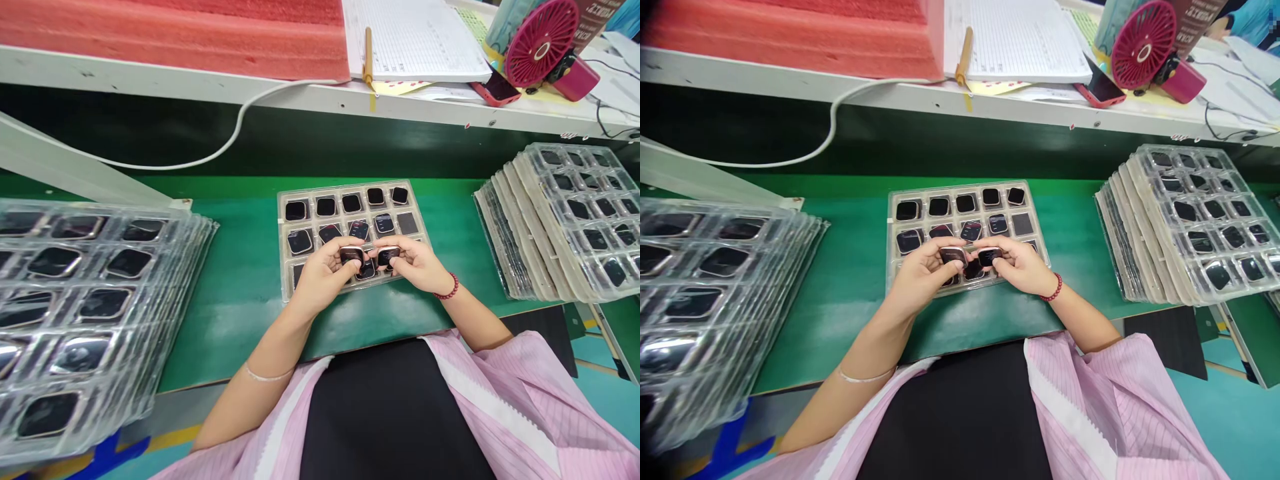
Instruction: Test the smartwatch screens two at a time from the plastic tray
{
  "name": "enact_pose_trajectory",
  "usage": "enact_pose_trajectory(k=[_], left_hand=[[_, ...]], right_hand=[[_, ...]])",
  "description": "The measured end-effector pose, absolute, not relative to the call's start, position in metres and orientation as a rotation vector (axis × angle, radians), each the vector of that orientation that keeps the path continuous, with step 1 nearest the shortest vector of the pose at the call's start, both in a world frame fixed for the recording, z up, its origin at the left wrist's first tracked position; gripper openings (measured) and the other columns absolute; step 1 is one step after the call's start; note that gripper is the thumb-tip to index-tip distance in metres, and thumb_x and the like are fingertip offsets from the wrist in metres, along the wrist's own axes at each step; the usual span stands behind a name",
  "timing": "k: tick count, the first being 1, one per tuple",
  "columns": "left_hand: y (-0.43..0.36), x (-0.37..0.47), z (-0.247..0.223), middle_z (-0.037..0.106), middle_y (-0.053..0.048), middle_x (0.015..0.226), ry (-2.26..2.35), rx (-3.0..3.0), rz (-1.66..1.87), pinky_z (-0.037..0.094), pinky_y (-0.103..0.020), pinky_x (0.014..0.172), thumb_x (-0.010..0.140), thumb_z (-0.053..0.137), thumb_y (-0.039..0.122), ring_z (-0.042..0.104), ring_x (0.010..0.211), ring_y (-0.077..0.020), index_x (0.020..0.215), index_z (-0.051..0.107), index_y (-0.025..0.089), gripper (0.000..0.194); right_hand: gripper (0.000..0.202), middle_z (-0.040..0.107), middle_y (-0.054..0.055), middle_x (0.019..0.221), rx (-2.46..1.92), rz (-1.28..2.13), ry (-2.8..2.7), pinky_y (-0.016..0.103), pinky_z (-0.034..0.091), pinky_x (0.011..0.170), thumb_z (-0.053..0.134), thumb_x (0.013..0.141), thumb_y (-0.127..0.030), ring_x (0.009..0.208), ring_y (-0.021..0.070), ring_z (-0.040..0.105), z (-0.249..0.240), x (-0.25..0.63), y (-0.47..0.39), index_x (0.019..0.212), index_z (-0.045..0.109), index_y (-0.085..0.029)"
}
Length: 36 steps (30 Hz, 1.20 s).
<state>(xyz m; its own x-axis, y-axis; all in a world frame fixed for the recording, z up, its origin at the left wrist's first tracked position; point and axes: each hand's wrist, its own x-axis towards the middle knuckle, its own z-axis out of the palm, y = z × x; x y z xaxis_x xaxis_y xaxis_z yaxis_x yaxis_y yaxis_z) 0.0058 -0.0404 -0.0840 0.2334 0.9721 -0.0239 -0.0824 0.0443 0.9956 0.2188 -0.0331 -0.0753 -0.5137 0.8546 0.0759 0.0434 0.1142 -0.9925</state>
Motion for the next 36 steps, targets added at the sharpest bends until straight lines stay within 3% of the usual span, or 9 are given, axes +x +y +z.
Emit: enact_pose_trajectory(k=[6,11,15,22,29,36], left_hand=[[-0.0411,0.0059,-0.0836,0.074,-0.007,0.097,0.988,1.213,1.039,0.056,-0.028,0.076,0.074,0.075,0.023,0.07,0.092,-0.0206,0.116,0.063,0.016,0.044],[-0.0406,0.0044,-0.0848,0.073,-0.007,0.096,0.995,1.205,1.025,0.055,-0.027,0.074,0.076,0.075,0.025,0.07,0.088,-0.0197,0.119,0.062,0.015,0.046],[-0.041,0.0042,-0.0839,0.073,-0.008,0.105,0.98,1.197,1.005,0.055,-0.025,0.074,0.075,0.075,0.022,0.069,0.097,-0.0207,0.128,0.057,0.017,0.057],[-0.0403,0.0051,-0.0831,0.073,-0.006,0.089,0.96,1.199,1.049,0.056,-0.028,0.071,0.079,0.074,0.03,0.07,0.084,-0.0197,0.114,0.065,0.015,0.039],[-0.042,0.0052,-0.0818,0.074,-0.008,0.103,0.975,1.219,0.982,0.055,-0.027,0.077,0.075,0.074,0.022,0.07,0.099,-0.0215,0.124,0.059,0.017,0.052],[-0.0398,0.0039,-0.0823,0.073,-0.007,0.091,0.965,1.204,1.019,0.054,-0.026,0.066,0.078,0.074,0.027,0.07,0.082,-0.0196,0.12,0.059,0.015,0.047]], right_hand=[[0.045,0.067,0.013,0.126,-0.876,1.418,-1.734,0.023,0.06,0.071,0.052,0.087,-0.016,0.099,0.0179,0.073,-0.0762,0.2196,-0.0327,0.132,0.052,-0.015],[0.04,0.069,0.013,0.122,-0.914,1.422,-1.735,0.022,0.058,0.064,0.047,0.091,-0.016,0.089,0.0163,0.074,-0.0766,0.2192,-0.0333,0.13,0.053,-0.015],[0.047,0.065,0.014,0.129,-0.898,1.403,-1.737,0.022,0.059,0.069,0.051,0.086,-0.015,0.095,0.0173,0.073,-0.0768,0.2192,-0.0325,0.133,0.051,-0.015],[0.038,0.069,0.013,0.119,-0.925,1.466,-1.726,0.021,0.057,0.064,0.047,0.094,-0.02,0.089,0.0164,0.074,-0.0788,0.2204,-0.0315,0.131,0.052,-0.015],[0.045,0.066,0.013,0.123,-0.872,1.443,-1.743,0.027,0.06,0.079,0.049,0.089,-0.016,0.096,0.016,0.071,-0.0792,0.2206,-0.0313,0.134,0.05,-0.015],[0.046,0.066,0.012,0.123,-0.865,1.478,-1.717,0.026,0.061,0.078,0.051,0.087,-0.017,0.098,0.0164,0.071,-0.078,0.2192,-0.0313,0.133,0.05,-0.015]])
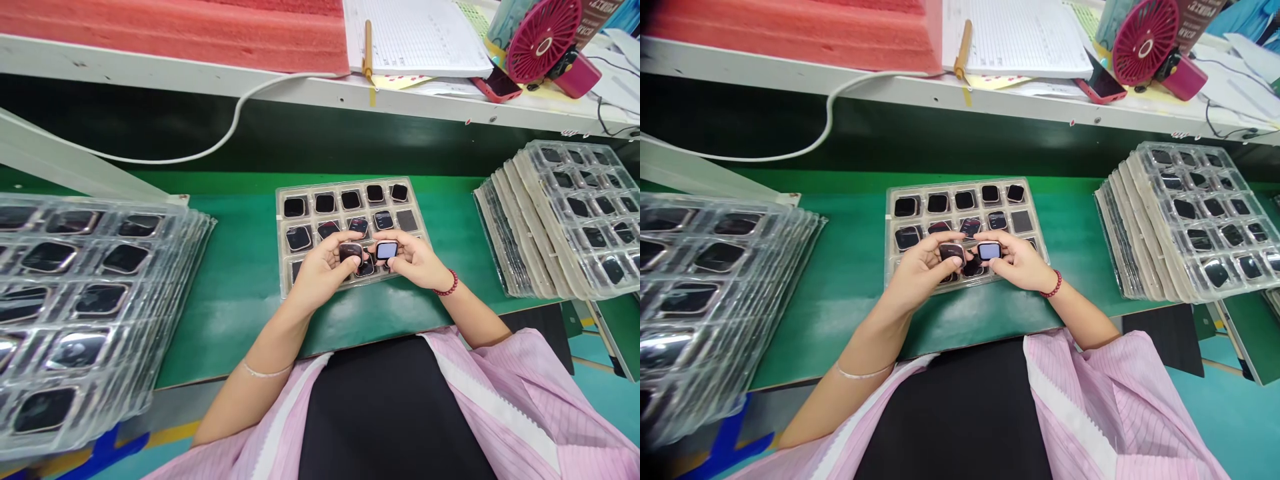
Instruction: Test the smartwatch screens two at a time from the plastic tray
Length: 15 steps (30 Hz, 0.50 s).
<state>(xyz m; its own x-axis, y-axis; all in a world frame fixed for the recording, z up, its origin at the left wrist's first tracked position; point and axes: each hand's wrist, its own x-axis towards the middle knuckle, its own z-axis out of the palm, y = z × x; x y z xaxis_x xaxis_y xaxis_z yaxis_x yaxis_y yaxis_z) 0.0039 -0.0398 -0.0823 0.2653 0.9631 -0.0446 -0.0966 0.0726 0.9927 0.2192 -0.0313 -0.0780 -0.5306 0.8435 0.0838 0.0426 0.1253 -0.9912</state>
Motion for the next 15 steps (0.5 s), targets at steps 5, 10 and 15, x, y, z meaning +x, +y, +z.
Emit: enact_pose_trajectory(k=[5,10,15], left_hand=[[-0.0405,0.0016,-0.0789,0.072,-0.007,0.104,0.931,1.277,0.998,0.054,-0.028,0.077,0.072,0.066,0.013,0.068,0.092,-0.019,0.121,0.058,0.018,0.05],[-0.0402,0.0007,-0.08,0.071,-0.008,0.11,0.916,1.312,1.01,0.053,-0.028,0.078,0.07,0.059,0.008,0.068,0.089,-0.0175,0.12,0.06,0.018,0.051],[-0.0411,0.0001,-0.0804,0.071,-0.008,0.109,0.913,1.304,1.012,0.053,-0.026,0.075,0.072,0.061,0.009,0.068,0.087,-0.0173,0.12,0.062,0.018,0.048]], right_hand=[[0.053,0.062,0.013,0.132,-0.888,1.421,-1.745,0.021,0.059,0.071,0.047,0.083,-0.011,0.097,0.0152,0.071,-0.081,0.221,-0.029,0.135,0.05,-0.016],[0.056,0.059,0.013,0.136,-0.91,1.35,-1.787,0.022,0.058,0.072,0.043,0.081,-0.008,0.097,0.0151,0.071,-0.0786,0.2223,-0.0289,0.135,0.052,-0.016],[0.053,0.057,0.014,0.139,-0.961,1.323,-1.812,0.024,0.059,0.074,0.047,0.082,-0.01,0.1,0.0175,0.07,-0.0735,0.2218,-0.0309,0.134,0.054,-0.016]])
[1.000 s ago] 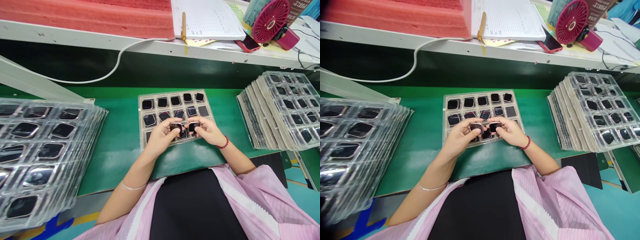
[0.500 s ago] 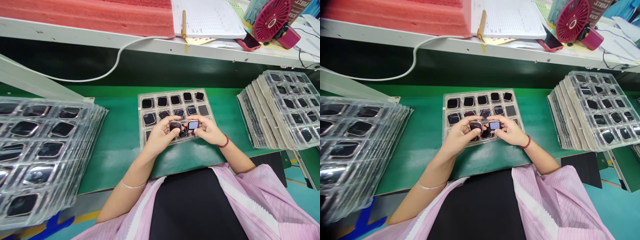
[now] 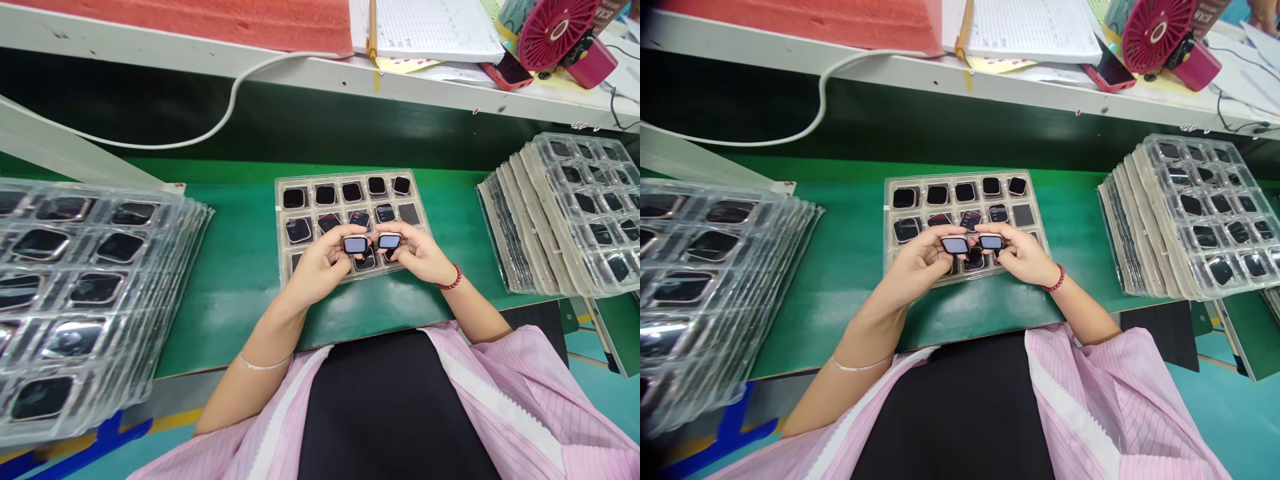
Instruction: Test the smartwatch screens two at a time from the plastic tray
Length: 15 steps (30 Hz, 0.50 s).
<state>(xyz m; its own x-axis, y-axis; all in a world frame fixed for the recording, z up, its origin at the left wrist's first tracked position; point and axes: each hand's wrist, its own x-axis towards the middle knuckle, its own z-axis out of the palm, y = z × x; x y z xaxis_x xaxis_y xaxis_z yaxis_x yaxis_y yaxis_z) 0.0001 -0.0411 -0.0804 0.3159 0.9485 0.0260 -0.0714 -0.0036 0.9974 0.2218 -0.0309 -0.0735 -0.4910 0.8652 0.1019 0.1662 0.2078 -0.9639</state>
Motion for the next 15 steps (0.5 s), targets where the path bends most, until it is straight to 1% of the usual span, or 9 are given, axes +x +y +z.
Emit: enact_pose_trajectory(k=[5,8,10,12,15], left_hand=[[-0.0441,0.0005,-0.0769,0.071,-0.008,0.105,0.964,1.279,0.988,0.055,-0.028,0.076,0.078,0.072,0.02,0.069,0.087,-0.0187,0.121,0.064,0.017,0.043],[-0.0427,-0.0009,-0.0755,0.072,-0.01,0.108,0.949,1.239,0.993,0.055,-0.027,0.072,0.081,0.074,0.029,0.068,0.088,-0.0205,0.129,0.063,0.017,0.05],[-0.0408,-0.0032,-0.0756,0.072,-0.012,0.11,0.924,1.201,0.998,0.054,-0.027,0.065,0.083,0.074,0.036,0.068,0.088,-0.0221,0.135,0.06,0.018,0.057],[-0.0397,-0.0059,-0.0757,0.072,-0.013,0.109,0.906,1.159,0.984,0.053,-0.026,0.059,0.082,0.075,0.042,0.068,0.082,-0.0217,0.136,0.06,0.018,0.061],[-0.041,-0.0081,-0.0743,0.071,-0.012,0.107,0.902,1.099,0.929,0.049,-0.024,0.052,0.077,0.081,0.045,0.064,0.066,-0.0165,0.138,0.058,0.019,0.07]], right_hand=[[0.046,0.06,0.014,0.135,-0.937,1.39,-1.76,0.028,0.06,0.083,0.053,0.088,-0.018,0.108,0.0204,0.068,-0.073,0.221,-0.0318,0.134,0.054,-0.016],[0.049,0.058,0.013,0.139,-0.921,1.463,-1.693,0.03,0.06,0.087,0.055,0.093,-0.026,0.113,0.0205,0.066,-0.0753,0.2227,-0.0295,0.141,0.05,-0.018],[0.055,0.052,0.013,0.146,-0.905,1.535,-1.623,0.029,0.062,0.083,0.055,0.095,-0.033,0.112,0.0197,0.065,-0.0775,0.2245,-0.0271,0.147,0.045,-0.019],[0.061,0.051,0.013,0.147,-0.875,1.632,-1.549,0.026,0.062,0.076,0.058,0.094,-0.039,0.108,0.0187,0.066,-0.0794,0.226,-0.0254,0.15,0.042,-0.02],[0.072,0.061,0.013,0.131,-0.824,1.764,-1.456,0.022,0.06,0.065,0.071,0.086,-0.046,0.092,0.0155,0.068,-0.0824,0.2255,-0.0251,0.147,0.045,-0.017]])
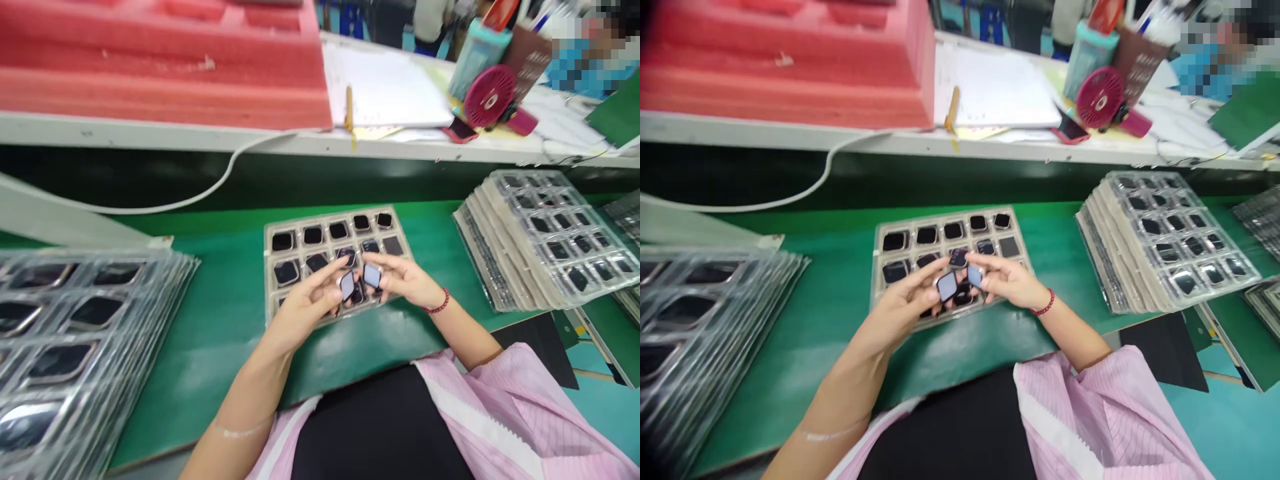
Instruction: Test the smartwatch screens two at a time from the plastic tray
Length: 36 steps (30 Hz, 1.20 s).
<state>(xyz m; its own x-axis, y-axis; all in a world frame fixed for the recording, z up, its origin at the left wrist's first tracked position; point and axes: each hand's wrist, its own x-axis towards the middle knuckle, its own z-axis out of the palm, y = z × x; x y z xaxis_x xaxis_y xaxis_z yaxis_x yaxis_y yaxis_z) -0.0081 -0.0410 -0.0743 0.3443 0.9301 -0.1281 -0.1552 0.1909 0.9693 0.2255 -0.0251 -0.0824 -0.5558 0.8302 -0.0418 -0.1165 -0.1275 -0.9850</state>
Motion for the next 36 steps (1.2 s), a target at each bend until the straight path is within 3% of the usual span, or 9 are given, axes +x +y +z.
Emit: enact_pose_trajectory(k=[4,8,13,20,28,36], left_hand=[[-0.045,-0.006,-0.071,0.07,-0.011,0.113,1.017,1.049,0.939,0.051,-0.025,0.054,0.074,0.082,0.047,0.057,0.056,-0.0107,0.14,0.053,0.023,0.076],[-0.047,-0.002,-0.07,0.07,-0.008,0.105,1.069,1.078,0.959,0.048,-0.025,0.049,0.071,0.082,0.053,0.051,0.054,-0.011,0.135,0.054,0.025,0.076],[-0.046,0.001,-0.072,0.07,-0.006,0.101,1.132,1.13,0.986,0.044,-0.026,0.045,0.066,0.082,0.06,0.045,0.051,-0.0105,0.13,0.056,0.026,0.077],[-0.045,0.002,-0.069,0.07,-0.007,0.099,1.113,1.139,0.992,0.04,-0.025,0.045,0.064,0.083,0.061,0.048,0.055,-0.013,0.12,0.06,0.023,0.071],[-0.044,0.001,-0.068,0.07,-0.008,0.098,1.122,1.165,0.968,0.043,-0.026,0.05,0.065,0.082,0.062,0.044,0.052,-0.0113,0.117,0.065,0.019,0.069],[-0.035,-0.005,-0.081,0.066,-0.003,0.075,1.092,1.203,0.905,0.043,-0.026,0.053,0.071,0.082,0.053,0.052,0.053,-0.0133,0.116,0.07,0.016,0.06]], right_hand=[[0.074,0.065,0.009,0.114,-0.846,1.803,-1.388,0.018,0.053,0.055,0.085,0.071,-0.049,0.061,0.0048,0.059,-0.089,0.221,-0.023,0.131,0.059,-0.015],[0.076,0.066,0.008,0.112,-0.899,1.734,-1.429,0.016,0.045,0.049,0.088,0.063,-0.052,0.054,0.001,0.051,-0.094,0.217,-0.018,0.125,0.063,-0.016],[0.075,0.066,0.008,0.113,-0.934,1.684,-1.487,0.017,0.037,0.047,0.086,0.065,-0.055,0.052,0.0001,0.045,-0.095,0.214,-0.018,0.125,0.064,-0.017],[0.072,0.066,0.008,0.115,-0.903,1.633,-1.518,0.018,0.034,0.046,0.085,0.068,-0.052,0.05,-0.0003,0.042,-0.097,0.212,-0.018,0.126,0.063,-0.016],[0.064,0.062,-0.002,0.077,-0.949,1.56,-1.601,0.019,0.036,0.048,0.082,0.075,-0.047,0.05,0.0039,0.043,-0.095,0.214,-0.02,0.127,0.062,-0.014],[0.058,0.055,-0.006,0.066,-0.986,1.497,-1.64,0.018,0.04,0.05,0.079,0.079,-0.042,0.051,0.0057,0.046,-0.096,0.216,-0.023,0.127,0.06,-0.015]])
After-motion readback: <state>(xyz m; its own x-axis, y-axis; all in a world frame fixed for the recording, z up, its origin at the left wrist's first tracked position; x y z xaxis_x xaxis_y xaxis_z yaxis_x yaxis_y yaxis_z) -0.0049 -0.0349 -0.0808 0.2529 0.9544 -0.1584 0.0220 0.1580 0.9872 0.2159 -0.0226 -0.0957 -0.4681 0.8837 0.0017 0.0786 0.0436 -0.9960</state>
